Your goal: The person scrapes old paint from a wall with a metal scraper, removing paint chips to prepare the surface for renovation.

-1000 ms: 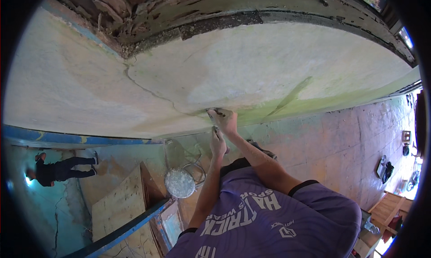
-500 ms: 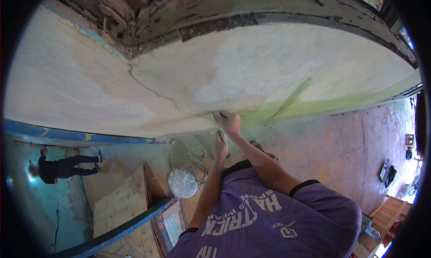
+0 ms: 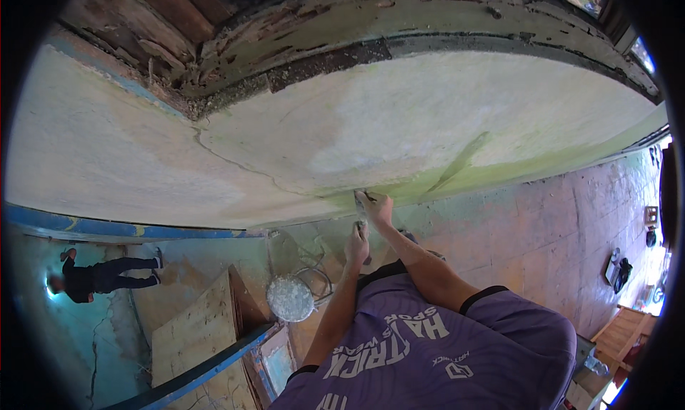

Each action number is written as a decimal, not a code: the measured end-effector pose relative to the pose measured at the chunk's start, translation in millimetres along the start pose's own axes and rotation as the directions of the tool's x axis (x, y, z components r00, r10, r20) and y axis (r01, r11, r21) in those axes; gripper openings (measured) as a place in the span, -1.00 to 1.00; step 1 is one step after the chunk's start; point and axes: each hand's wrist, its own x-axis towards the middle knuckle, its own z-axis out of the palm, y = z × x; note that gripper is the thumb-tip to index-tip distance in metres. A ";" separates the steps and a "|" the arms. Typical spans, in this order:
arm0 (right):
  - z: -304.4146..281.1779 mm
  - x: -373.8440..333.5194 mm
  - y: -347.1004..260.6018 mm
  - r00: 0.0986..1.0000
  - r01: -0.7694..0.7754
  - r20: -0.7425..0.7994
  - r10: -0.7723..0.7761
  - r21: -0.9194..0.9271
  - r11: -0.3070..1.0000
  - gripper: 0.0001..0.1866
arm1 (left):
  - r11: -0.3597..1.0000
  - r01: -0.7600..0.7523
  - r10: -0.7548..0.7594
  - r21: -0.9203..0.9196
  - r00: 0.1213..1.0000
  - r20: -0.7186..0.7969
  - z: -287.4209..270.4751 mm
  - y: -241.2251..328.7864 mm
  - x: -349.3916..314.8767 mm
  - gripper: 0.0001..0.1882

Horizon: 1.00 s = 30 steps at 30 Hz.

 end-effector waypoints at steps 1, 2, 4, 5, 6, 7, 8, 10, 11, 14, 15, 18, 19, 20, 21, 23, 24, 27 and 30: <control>0.1 1.2 5.3 0.999 0.035 -0.021 -0.034 0.050 0.998 -0.63 | 1.000 -0.012 0.013 0.024 1.000 -0.022 6.7 -7.6 2.6 -0.54; 1.4 -1.0 -2.3 0.997 0.068 -0.031 -0.065 0.102 0.992 -0.65 | 1.000 -0.007 0.007 0.023 0.999 -0.040 8.0 -16.7 10.0 -0.54; 4.1 -3.6 -27.6 0.997 0.051 0.062 -0.055 0.062 0.997 -0.69 | 0.996 -0.075 0.064 -0.056 0.982 -0.176 11.8 -39.1 13.1 -0.57; -2.0 -5.8 -36.7 0.993 0.022 0.114 -0.023 0.003 1.000 -0.74 | 0.996 -0.060 0.049 -0.061 0.985 -0.166 12.5 -35.1 8.6 -0.57; -5.0 -2.6 -40.3 0.994 0.016 0.108 -0.015 -0.005 1.000 -0.74 | 0.994 -0.056 0.041 -0.094 0.988 -0.151 5.1 -16.7 14.2 -0.57; -9.9 1.4 -42.4 0.993 0.085 0.084 -0.088 0.044 0.995 -0.76 | 0.990 -0.057 0.040 -0.127 0.991 -0.131 0.3 3.4 17.6 -0.57; -13.0 3.6 -43.7 0.985 0.158 0.062 -0.164 0.096 0.983 -0.78 | 0.990 -0.058 0.042 -0.129 0.992 -0.123 -3.4 18.3 17.3 -0.57; -17.1 8.2 -26.1 0.990 0.135 0.024 -0.138 0.089 0.987 -0.78 | 0.999 -0.022 0.021 -0.034 0.998 -0.057 -6.6 41.0 14.0 -0.57; -12.0 10.2 -18.4 0.992 0.126 0.011 -0.127 0.098 0.987 -0.78 | 0.999 -0.022 0.020 -0.034 0.997 -0.069 -3.9 33.8 12.4 -0.57; -14.5 6.1 0.2 0.996 0.034 0.078 -0.036 0.030 0.999 -0.79 | 1.000 0.014 -0.014 0.008 1.000 0.003 8.5 7.9 8.4 -0.57; -11.7 8.9 -1.9 0.996 0.042 0.080 -0.044 0.035 0.999 -0.79 | 0.999 -0.034 0.034 0.001 0.998 -0.057 11.7 -1.2 11.3 -0.57; -12.1 6.6 -13.7 0.994 0.096 0.045 -0.096 -0.018 0.995 -0.79 | 0.997 -0.066 0.063 -0.030 0.994 -0.094 12.7 -7.3 17.6 -0.55; -9.9 5.8 -26.1 0.989 0.124 0.082 -0.124 0.009 0.992 -0.78 | 0.997 -0.048 0.042 -0.057 0.994 -0.104 7.0 -9.3 23.3 -0.55; -13.0 7.7 -26.9 0.985 0.141 0.096 -0.142 0.024 0.990 -0.76 | 0.997 -0.047 0.041 -0.057 0.995 -0.092 5.2 1.2 23.2 -0.55; -20.8 10.7 -17.6 0.989 0.124 0.074 -0.125 0.009 0.992 -0.76 | 0.996 -0.045 0.042 -0.078 0.998 -0.046 4.8 22.2 18.6 -0.54; -18.8 8.6 -16.4 0.991 0.122 0.047 -0.126 0.092 0.988 -0.74 | 0.995 -0.035 0.031 -0.096 0.999 -0.044 2.2 22.1 14.7 -0.53; -21.8 7.4 -14.9 0.990 0.125 0.052 -0.131 0.096 0.988 -0.74 | 0.999 -0.012 0.012 -0.037 1.000 -0.016 4.2 20.9 13.3 -0.52; -28.3 16.3 -0.6 0.992 -0.074 0.096 0.081 -0.074 0.994 -0.72 | 0.999 0.013 -0.015 0.043 0.998 0.055 8.2 16.3 10.1 -0.51; -28.3 8.3 -0.4 0.997 0.082 0.009 -0.082 0.010 0.997 -0.71 | 0.996 0.013 -0.021 0.088 0.995 0.101 7.8 20.9 7.7 -0.49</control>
